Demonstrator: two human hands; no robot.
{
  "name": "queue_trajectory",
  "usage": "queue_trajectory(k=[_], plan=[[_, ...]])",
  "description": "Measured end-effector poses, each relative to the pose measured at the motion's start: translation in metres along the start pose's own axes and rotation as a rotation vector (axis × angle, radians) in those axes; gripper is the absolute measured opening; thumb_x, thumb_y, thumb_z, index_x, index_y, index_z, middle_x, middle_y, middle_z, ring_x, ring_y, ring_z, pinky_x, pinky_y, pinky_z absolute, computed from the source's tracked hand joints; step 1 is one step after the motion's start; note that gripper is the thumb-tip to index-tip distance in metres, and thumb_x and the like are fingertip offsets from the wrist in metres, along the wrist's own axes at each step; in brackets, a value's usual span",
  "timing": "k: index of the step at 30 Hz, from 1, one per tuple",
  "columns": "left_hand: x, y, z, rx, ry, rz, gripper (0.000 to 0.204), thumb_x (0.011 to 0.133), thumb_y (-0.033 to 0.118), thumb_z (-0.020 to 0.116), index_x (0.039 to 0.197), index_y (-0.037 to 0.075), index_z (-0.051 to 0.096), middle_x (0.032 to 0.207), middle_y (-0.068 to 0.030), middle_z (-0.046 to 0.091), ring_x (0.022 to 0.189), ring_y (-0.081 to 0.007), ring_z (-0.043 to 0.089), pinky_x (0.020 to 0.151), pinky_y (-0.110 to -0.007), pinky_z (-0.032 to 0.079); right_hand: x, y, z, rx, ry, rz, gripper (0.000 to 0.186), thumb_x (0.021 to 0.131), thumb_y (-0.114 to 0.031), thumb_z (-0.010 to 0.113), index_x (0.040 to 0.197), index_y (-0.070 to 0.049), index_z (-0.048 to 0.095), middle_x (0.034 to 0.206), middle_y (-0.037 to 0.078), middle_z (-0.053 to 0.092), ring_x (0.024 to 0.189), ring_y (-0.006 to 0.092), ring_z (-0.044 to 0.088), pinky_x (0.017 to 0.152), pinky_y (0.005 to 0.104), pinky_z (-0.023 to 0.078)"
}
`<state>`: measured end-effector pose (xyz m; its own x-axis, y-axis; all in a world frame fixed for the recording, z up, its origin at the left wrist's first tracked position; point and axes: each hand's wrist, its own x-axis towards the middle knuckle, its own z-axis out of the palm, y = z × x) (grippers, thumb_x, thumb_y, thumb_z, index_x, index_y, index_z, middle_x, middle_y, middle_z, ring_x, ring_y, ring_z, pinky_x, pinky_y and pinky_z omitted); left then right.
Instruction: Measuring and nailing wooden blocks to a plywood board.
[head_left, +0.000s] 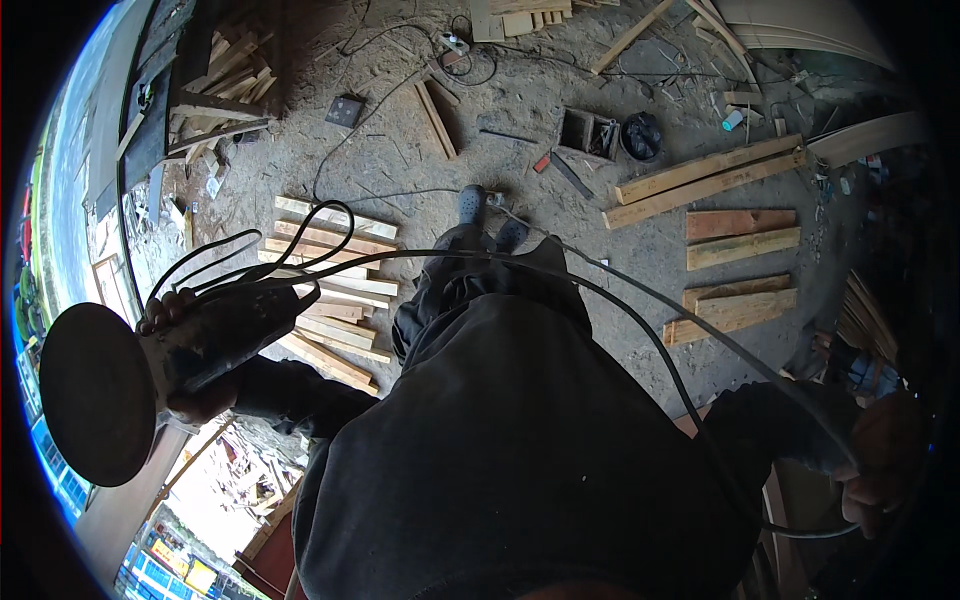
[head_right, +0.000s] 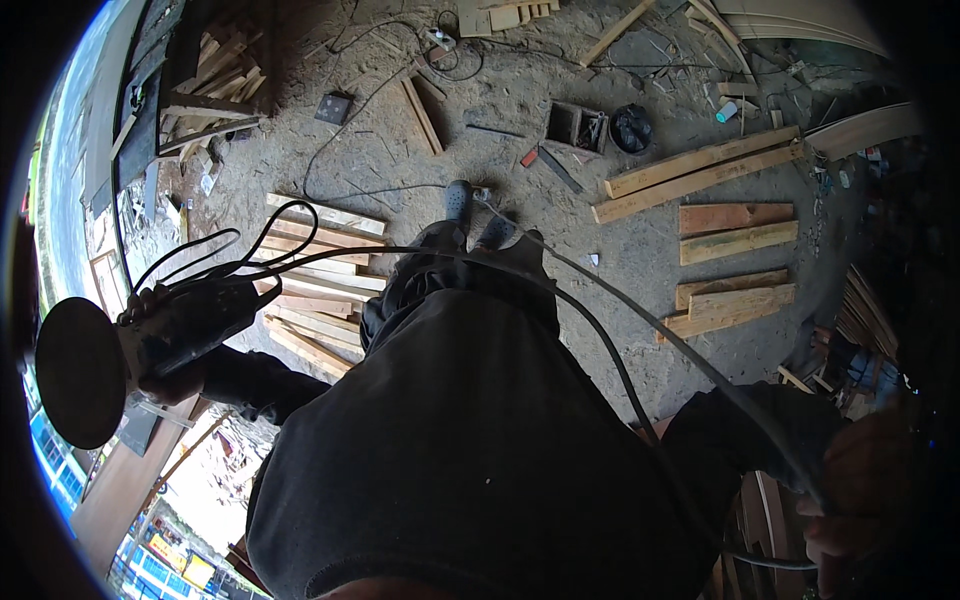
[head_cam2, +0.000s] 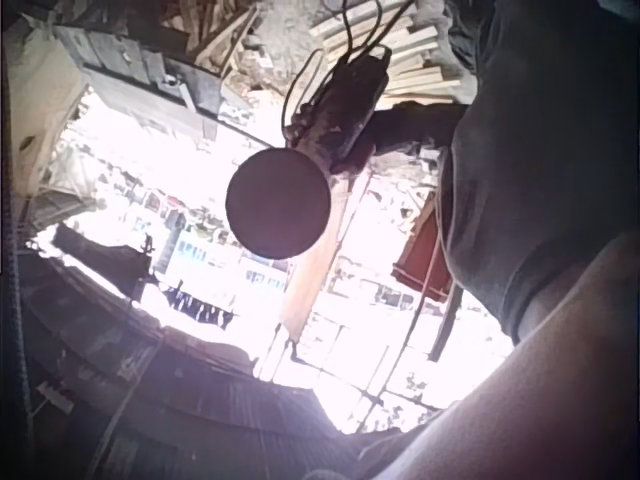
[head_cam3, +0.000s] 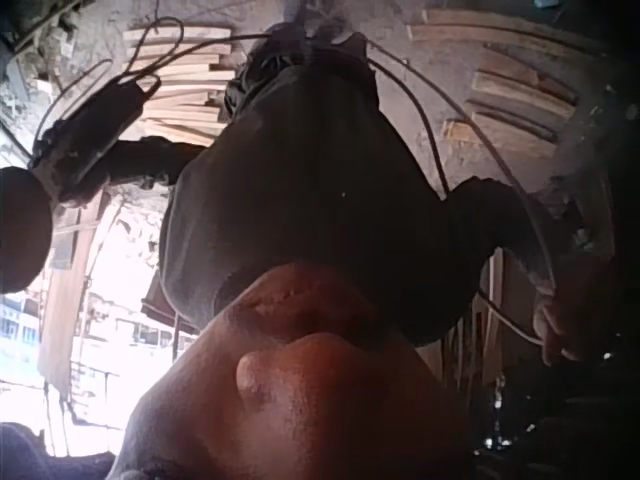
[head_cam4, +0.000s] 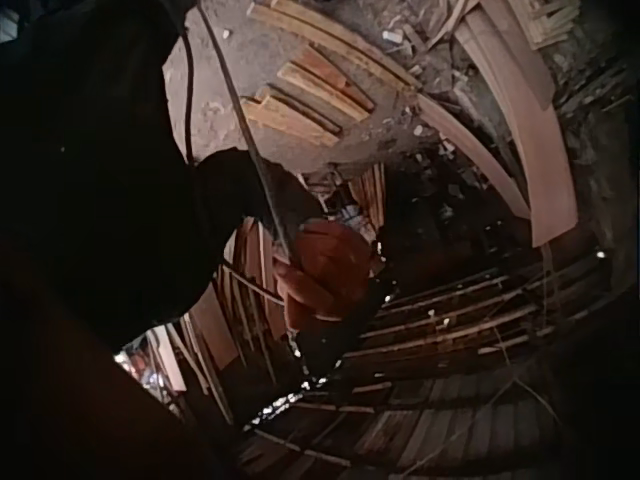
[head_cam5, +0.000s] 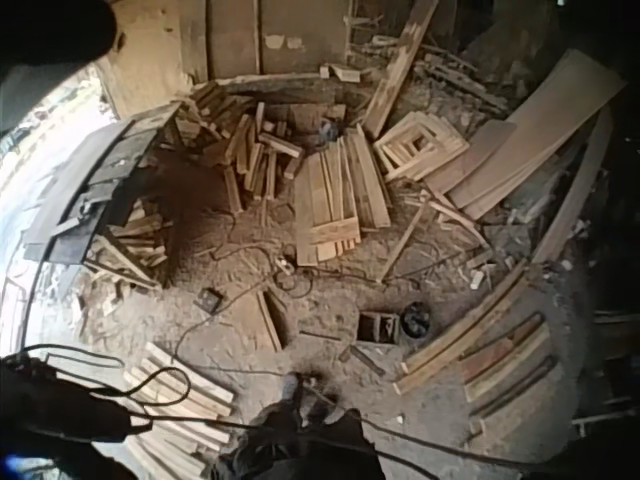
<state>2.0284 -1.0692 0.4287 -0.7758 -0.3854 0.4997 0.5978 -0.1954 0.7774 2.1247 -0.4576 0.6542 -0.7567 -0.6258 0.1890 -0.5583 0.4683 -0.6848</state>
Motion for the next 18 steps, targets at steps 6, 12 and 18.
queue_trajectory(k=[6, 12, 18], plan=[[0.013, -0.023, 0.003, 0.014, 0.058, -0.016, 0.086, 0.075, 0.062, 0.055, 0.123, -0.008, 0.048, 0.118, -0.0281, 0.053, 0.113, -0.0410, 0.052, 0.099, -0.051, 0.040, 0.013, -0.017, 0.018, -0.063, 0.062, -0.037, 0.040, 0.102, -0.040, 0.038, 0.096, -0.010, 0.063, 0.068, 0.001, 0.058, 0.055, 0.0131, 0.050, 0.055, 0.0304, 0.044], [0.048, -0.050, 0.004, -0.415, -0.224, -0.091, 0.084, 0.074, 0.058, 0.062, 0.126, -0.007, 0.047, 0.117, -0.0245, 0.052, 0.109, -0.0380, 0.051, 0.098, -0.050, 0.039, 0.041, -0.019, 0.022, -0.103, 0.125, -0.073, 0.041, 0.104, -0.041, 0.036, 0.099, -0.011, 0.063, 0.069, 0.002, 0.058, 0.056, 0.0146, 0.050, 0.058, 0.0315, 0.046], [0.065, -0.062, 0.002, -0.048, -0.055, -0.106, 0.086, 0.073, 0.057, 0.065, 0.128, -0.006, 0.046, 0.120, -0.0242, 0.052, 0.112, -0.0367, 0.050, 0.100, -0.049, 0.039, 0.043, -0.021, 0.024, -0.127, 0.235, -0.061, 0.042, 0.105, -0.042, 0.035, 0.101, -0.011, 0.063, 0.069, 0.003, 0.059, 0.056, 0.0152, 0.049, 0.059, 0.0320, 0.048]])
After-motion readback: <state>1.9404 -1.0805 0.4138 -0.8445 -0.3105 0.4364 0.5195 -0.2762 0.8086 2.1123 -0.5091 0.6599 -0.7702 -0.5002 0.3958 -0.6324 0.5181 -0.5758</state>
